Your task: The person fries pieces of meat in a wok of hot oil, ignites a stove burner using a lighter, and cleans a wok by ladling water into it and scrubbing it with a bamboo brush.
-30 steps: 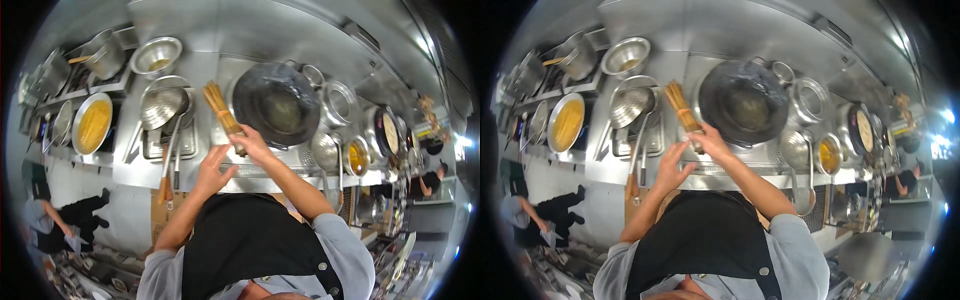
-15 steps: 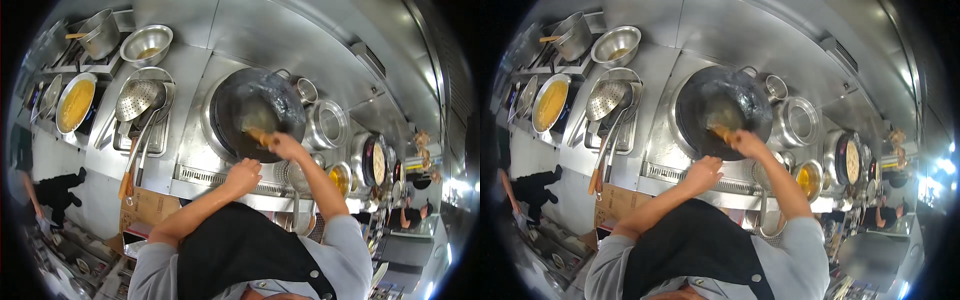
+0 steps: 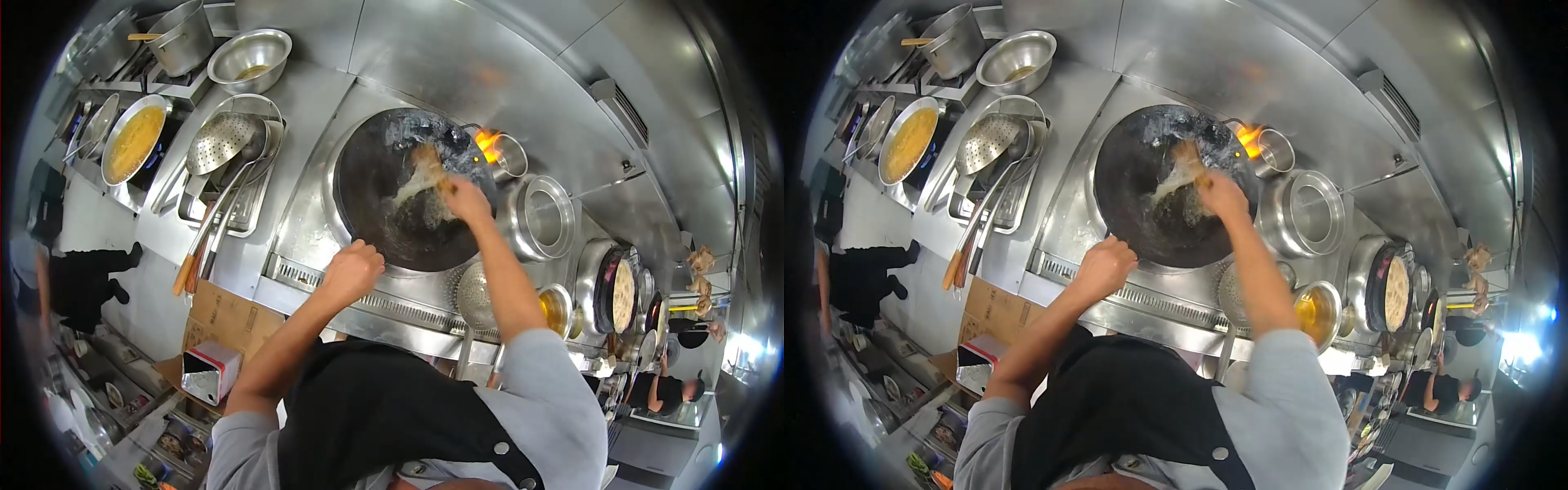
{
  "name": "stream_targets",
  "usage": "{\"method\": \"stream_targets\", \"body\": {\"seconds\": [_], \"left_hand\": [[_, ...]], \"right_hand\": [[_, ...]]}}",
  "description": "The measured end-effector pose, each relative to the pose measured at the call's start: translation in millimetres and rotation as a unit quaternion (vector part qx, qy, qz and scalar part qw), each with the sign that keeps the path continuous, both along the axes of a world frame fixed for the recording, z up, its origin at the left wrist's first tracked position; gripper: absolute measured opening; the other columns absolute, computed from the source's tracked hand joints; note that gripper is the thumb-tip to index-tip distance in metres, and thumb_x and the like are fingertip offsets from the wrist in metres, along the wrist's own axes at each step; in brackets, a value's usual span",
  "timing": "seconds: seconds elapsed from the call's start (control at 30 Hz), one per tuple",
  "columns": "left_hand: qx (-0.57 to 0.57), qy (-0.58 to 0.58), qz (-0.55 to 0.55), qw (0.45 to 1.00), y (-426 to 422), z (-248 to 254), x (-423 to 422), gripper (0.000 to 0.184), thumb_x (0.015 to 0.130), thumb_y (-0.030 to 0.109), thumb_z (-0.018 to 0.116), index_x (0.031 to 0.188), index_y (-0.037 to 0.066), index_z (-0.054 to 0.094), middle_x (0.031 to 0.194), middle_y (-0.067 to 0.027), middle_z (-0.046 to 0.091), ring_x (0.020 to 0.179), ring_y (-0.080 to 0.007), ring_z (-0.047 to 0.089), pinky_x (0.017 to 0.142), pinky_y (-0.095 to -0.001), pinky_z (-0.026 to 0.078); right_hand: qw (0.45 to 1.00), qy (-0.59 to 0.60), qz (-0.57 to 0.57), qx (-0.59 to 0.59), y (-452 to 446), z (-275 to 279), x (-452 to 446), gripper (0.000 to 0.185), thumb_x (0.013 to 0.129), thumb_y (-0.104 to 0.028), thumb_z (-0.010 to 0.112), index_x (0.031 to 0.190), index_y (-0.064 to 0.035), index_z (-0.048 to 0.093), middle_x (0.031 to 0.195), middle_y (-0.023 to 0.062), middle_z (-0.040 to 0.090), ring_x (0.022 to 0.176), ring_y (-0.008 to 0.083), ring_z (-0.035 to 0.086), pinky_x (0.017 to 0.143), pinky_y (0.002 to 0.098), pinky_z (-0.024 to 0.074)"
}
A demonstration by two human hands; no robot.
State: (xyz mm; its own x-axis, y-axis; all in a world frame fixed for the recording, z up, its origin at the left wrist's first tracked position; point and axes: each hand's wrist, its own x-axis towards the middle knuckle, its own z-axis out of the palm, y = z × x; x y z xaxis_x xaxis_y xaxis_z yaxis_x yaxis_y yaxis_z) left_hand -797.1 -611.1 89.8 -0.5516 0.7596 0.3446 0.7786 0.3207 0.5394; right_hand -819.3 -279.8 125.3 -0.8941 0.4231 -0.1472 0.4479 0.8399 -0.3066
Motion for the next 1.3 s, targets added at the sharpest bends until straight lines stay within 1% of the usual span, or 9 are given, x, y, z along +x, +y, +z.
{"method": "stream_targets", "body": {"seconds": [0.17, 0.27, 0.33, 0.37, 0.5, 0.6, 1.07, 1.17, 1.3], "left_hand": [[0.195, 0.078, 0.118, 0.971, -5, 10, 19, 0.014, 0.083, 0.015, 0.076, 0.088, 0.005, 0.067, 0.085, -0.0109, 0.063, 0.092, -0.0286, 0.064, 0.073, -0.0408, 0.054], [0.252, -0.169, 0.267, 0.915, -22, -9, 25, 0.015, 0.090, 0.016, 0.074, 0.094, 0.005, 0.064, 0.089, -0.0095, 0.066, 0.091, -0.0228, 0.066, 0.072, -0.0366, 0.054], [0.214, -0.628, 0.209, 0.719, -18, -18, 14, 0.014, 0.096, 0.017, 0.070, 0.096, 0.005, 0.062, 0.090, -0.0064, 0.067, 0.083, -0.0162, 0.065, 0.069, -0.0336, 0.053], [0.213, -0.670, 0.169, 0.691, -13, -14, 12, 0.016, 0.097, 0.019, 0.069, 0.097, 0.005, 0.061, 0.085, -0.0040, 0.064, 0.075, -0.0136, 0.064, 0.065, -0.0310, 0.052], [0.247, -0.582, 0.170, 0.756, 5, -43, 13, 0.019, 0.097, 0.017, 0.069, 0.092, 0.001, 0.060, 0.076, -0.0058, 0.063, 0.066, -0.0122, 0.061, 0.060, -0.0287, 0.048], [0.248, -0.548, 0.165, 0.782, 1, -52, 12, 0.017, 0.097, 0.014, 0.069, 0.091, 0.001, 0.059, 0.074, -0.0047, 0.063, 0.066, -0.0119, 0.060, 0.060, -0.0291, 0.047], [0.248, -0.564, 0.178, 0.767, 6, -49, 0, 0.022, 0.104, 0.023, 0.059, 0.097, 0.002, 0.058, 0.089, -0.0078, 0.066, 0.075, -0.0166, 0.067, 0.066, -0.0298, 0.054], [0.256, -0.599, 0.194, 0.733, 4, -35, 1, 0.028, 0.107, 0.027, 0.053, 0.098, 0.001, 0.058, 0.090, -0.0092, 0.067, 0.074, -0.0177, 0.068, 0.066, -0.0308, 0.054], [0.252, -0.588, 0.202, 0.742, 5, -40, 3, 0.029, 0.108, 0.025, 0.050, 0.094, 0.000, 0.058, 0.085, -0.0102, 0.066, 0.071, -0.0182, 0.067, 0.067, -0.0321, 0.055]], "right_hand": [[1.000, -0.025, 0.004, -0.006, -71, -22, 66, 0.045, 0.088, -0.036, 0.069, 0.130, -0.0200, 0.066, 0.108, 0.0202, 0.073, 0.102, 0.0442, 0.068, 0.092, 0.0519, 0.0540], [0.993, -0.106, 0.058, 0.012, -60, 44, 145, 0.045, 0.089, -0.033, 0.069, 0.131, -0.0205, 0.067, 0.108, 0.0187, 0.074, 0.100, 0.0402, 0.070, 0.092, 0.0486, 0.0550], [0.988, -0.153, 0.022, 0.019, 42, 17, 139, 0.043, 0.088, -0.032, 0.068, 0.130, -0.0206, 0.068, 0.108, 0.0187, 0.074, 0.100, 0.0375, 0.071, 0.090, 0.0480, 0.0555], [0.990, -0.119, -0.020, 0.069, 34, 27, 111, 0.039, 0.088, -0.032, 0.065, 0.126, -0.0226, 0.070, 0.105, 0.0193, 0.074, 0.098, 0.0390, 0.071, 0.089, 0.0491, 0.0561], [0.992, -0.015, -0.073, 0.102, -28, -32, 21, 0.037, 0.089, -0.032, 0.062, 0.124, -0.0254, 0.071, 0.106, 0.0197, 0.074, 0.100, 0.0413, 0.070, 0.089, 0.0526, 0.0555], [0.995, -0.054, -0.053, 0.060, -88, -9, 89, 0.037, 0.090, -0.033, 0.063, 0.125, -0.0254, 0.070, 0.107, 0.0192, 0.074, 0.102, 0.0416, 0.070, 0.090, 0.0533, 0.0548], [0.992, -0.075, -0.052, 0.085, -21, -25, 92, 0.046, 0.089, -0.030, 0.067, 0.133, -0.0200, 0.059, 0.098, 0.0262, 0.072, 0.093, 0.0437, 0.071, 0.083, 0.0542, 0.0567], [0.982, 0.083, -0.111, 0.129, 13, -41, 39, 0.046, 0.095, -0.033, 0.064, 0.138, -0.0222, 0.053, 0.102, 0.0237, 0.067, 0.088, 0.0448, 0.069, 0.076, 0.0554, 0.0559], [0.963, 0.260, -0.059, -0.050, -50, -91, -35, 0.048, 0.090, -0.034, 0.070, 0.132, -0.0137, 0.060, 0.100, 0.0253, 0.069, 0.094, 0.0447, 0.068, 0.084, 0.0529, 0.0543]]}}
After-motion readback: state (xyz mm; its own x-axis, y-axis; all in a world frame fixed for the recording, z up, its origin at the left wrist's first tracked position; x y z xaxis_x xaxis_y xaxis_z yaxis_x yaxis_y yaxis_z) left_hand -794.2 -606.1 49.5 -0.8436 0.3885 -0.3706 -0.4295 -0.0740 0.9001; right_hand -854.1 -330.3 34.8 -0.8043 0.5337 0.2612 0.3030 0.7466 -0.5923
